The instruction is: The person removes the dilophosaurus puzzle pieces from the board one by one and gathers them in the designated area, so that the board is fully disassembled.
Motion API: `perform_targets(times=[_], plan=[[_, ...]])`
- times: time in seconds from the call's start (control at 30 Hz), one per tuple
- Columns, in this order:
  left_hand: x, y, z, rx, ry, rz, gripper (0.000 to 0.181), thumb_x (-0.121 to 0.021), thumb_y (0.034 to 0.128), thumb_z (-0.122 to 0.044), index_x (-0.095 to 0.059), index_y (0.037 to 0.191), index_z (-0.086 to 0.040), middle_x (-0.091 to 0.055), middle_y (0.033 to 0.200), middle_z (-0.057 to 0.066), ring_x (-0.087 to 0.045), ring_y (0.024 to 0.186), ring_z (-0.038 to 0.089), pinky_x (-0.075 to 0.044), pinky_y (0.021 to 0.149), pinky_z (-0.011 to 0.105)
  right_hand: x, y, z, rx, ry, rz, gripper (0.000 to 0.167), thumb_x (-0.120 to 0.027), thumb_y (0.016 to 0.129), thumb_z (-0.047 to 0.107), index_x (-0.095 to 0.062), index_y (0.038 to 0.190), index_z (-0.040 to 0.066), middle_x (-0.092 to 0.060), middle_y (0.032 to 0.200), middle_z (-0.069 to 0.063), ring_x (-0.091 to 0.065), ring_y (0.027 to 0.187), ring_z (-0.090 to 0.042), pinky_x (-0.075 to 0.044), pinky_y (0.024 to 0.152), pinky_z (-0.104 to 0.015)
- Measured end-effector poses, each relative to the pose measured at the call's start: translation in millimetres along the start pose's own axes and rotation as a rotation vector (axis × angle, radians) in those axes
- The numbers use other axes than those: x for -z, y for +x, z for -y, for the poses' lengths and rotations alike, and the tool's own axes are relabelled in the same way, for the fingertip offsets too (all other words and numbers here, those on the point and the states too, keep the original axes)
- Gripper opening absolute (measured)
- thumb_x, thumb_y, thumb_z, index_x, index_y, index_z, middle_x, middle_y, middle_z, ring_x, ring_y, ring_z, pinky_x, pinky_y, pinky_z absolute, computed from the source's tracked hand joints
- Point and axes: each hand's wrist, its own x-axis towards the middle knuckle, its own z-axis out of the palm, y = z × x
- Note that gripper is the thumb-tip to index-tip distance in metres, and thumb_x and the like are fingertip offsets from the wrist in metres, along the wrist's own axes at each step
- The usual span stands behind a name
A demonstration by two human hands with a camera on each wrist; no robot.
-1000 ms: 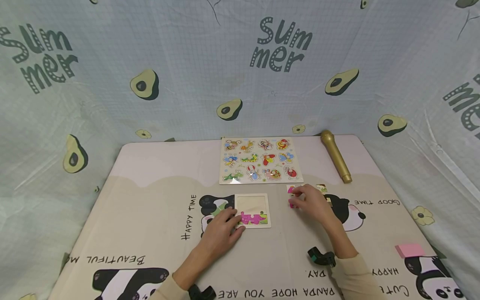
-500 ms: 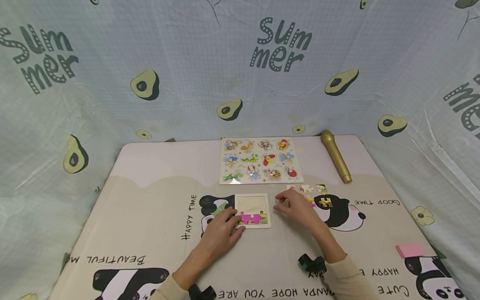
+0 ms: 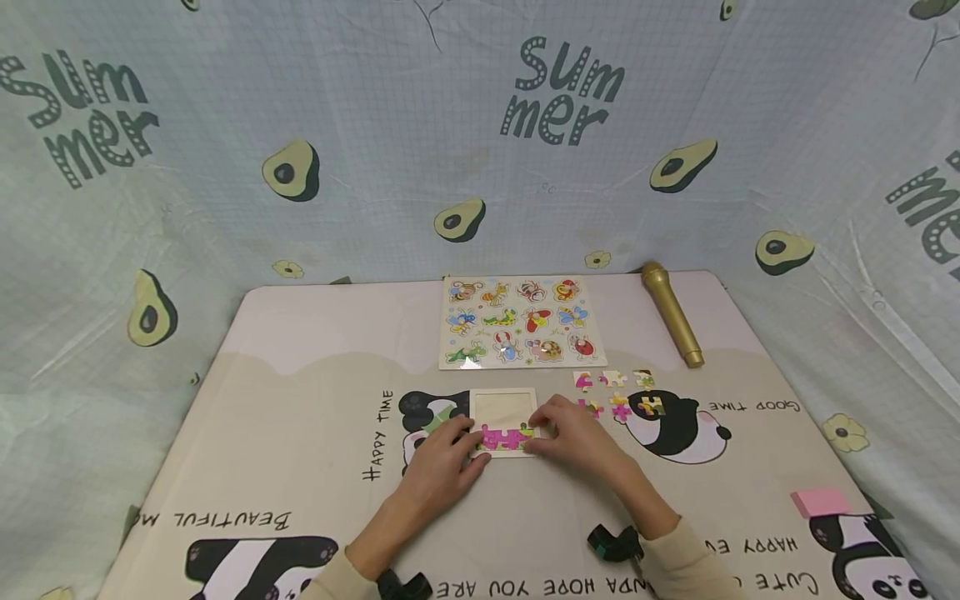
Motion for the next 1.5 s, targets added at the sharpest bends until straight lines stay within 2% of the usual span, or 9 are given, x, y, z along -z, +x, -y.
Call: perform_targets(times=[0.2, 0.3, 0.4, 0.5, 0.7, 0.87, 1.17, 1.5], plan=[[-0.8, -0.1, 0.2, -0.003, 0.014, -0.007, 0.032, -0.076, 0.0882, -0.033, -0.075, 0.112, -0.012, -0.067, 0.120, 0.007, -0.065, 0.111, 0.023, -0.056, 0.098, 0.039, -5, -2.3, 1, 0.004, -0.008, 0.009, 0.029, -0.086, 0.078, 0.034, -0.073, 0.097, 0.017, -0.059, 0.099, 0.004, -0.050, 0.087, -0.010, -0.049, 0.076, -0.027], [-1.4, 0.2, 0.7, -0.025, 0.019, -0.020, 0.029, -0.076, 0.0883, -0.032, -0.075, 0.109, -0.013, -0.067, 0.118, 0.006, -0.065, 0.109, 0.022, -0.056, 0.097, 0.039, -6, -2.9, 2, 0.011, 0.007, 0.011, 0.026, -0.085, 0.080, 0.030, -0.073, 0.098, 0.016, -0.058, 0.098, 0.003, -0.050, 0.087, -0.011, -0.050, 0.076, -0.026], [-2.2, 0.8, 1.8, -0.067, 0.014, -0.031, 0.023, -0.076, 0.0889, -0.029, -0.075, 0.106, -0.014, -0.067, 0.116, 0.004, -0.065, 0.109, 0.021, -0.055, 0.098, 0.039, -7, -3.0, 2, 0.012, 0.022, 0.015, 0.024, -0.083, 0.082, 0.028, -0.072, 0.099, 0.015, -0.058, 0.099, 0.003, -0.050, 0.087, -0.010, -0.051, 0.078, -0.026], [-3.2, 0.6, 3.1, -0.124, 0.024, -0.039, 0.020, -0.076, 0.0885, -0.026, -0.076, 0.105, -0.015, -0.069, 0.118, 0.004, -0.065, 0.114, 0.022, -0.053, 0.101, 0.043, -9, -2.1, 2, 0.007, 0.030, 0.014, 0.022, -0.082, 0.083, 0.027, -0.072, 0.098, 0.015, -0.057, 0.098, 0.004, -0.050, 0.087, -0.010, -0.051, 0.079, -0.026], [-3.7, -0.4, 3.7, -0.213, 0.082, 0.007, 0.025, -0.073, 0.0903, -0.023, -0.076, 0.115, -0.020, -0.069, 0.129, 0.001, -0.061, 0.128, 0.025, -0.050, 0.105, 0.054, -10, -0.9, 2, -0.001, 0.036, 0.006, 0.020, -0.082, 0.083, 0.026, -0.071, 0.097, 0.015, -0.057, 0.097, 0.004, -0.050, 0.085, -0.010, -0.050, 0.079, -0.027], [-4.1, -1.1, 2.5, -0.203, 0.123, 0.059, 0.028, -0.069, 0.0930, -0.025, -0.074, 0.121, -0.026, -0.068, 0.132, -0.001, -0.061, 0.129, 0.023, -0.047, 0.108, 0.054, -10, -1.3, 2, 0.003, 0.022, -0.002, 0.019, -0.081, 0.084, 0.025, -0.070, 0.096, 0.015, -0.056, 0.096, 0.004, -0.049, 0.085, -0.010, -0.050, 0.078, -0.027], [-3.8, 0.2, -6.2, -0.131, 0.155, 0.185, 0.033, -0.060, 0.0992, -0.032, -0.066, 0.132, -0.032, -0.063, 0.138, -0.001, -0.055, 0.134, 0.023, -0.042, 0.113, 0.056, -10, -1.7, 4, -0.019, 0.027, 0.008, 0.020, -0.081, 0.084, 0.022, -0.069, 0.097, 0.014, -0.055, 0.096, 0.002, -0.049, 0.085, -0.011, -0.048, 0.076, -0.028], [-2.6, 0.7, -8.0, -0.139, 0.169, 0.194, 0.034, -0.060, 0.0989, -0.030, -0.066, 0.132, -0.030, -0.062, 0.138, 0.000, -0.054, 0.134, 0.024, -0.043, 0.112, 0.056, -10, -2.8, 2, -0.021, 0.080, 0.012, 0.024, -0.081, 0.084, 0.021, -0.064, 0.099, 0.014, -0.053, 0.095, 0.002, -0.048, 0.084, -0.012, -0.044, 0.071, -0.023]])
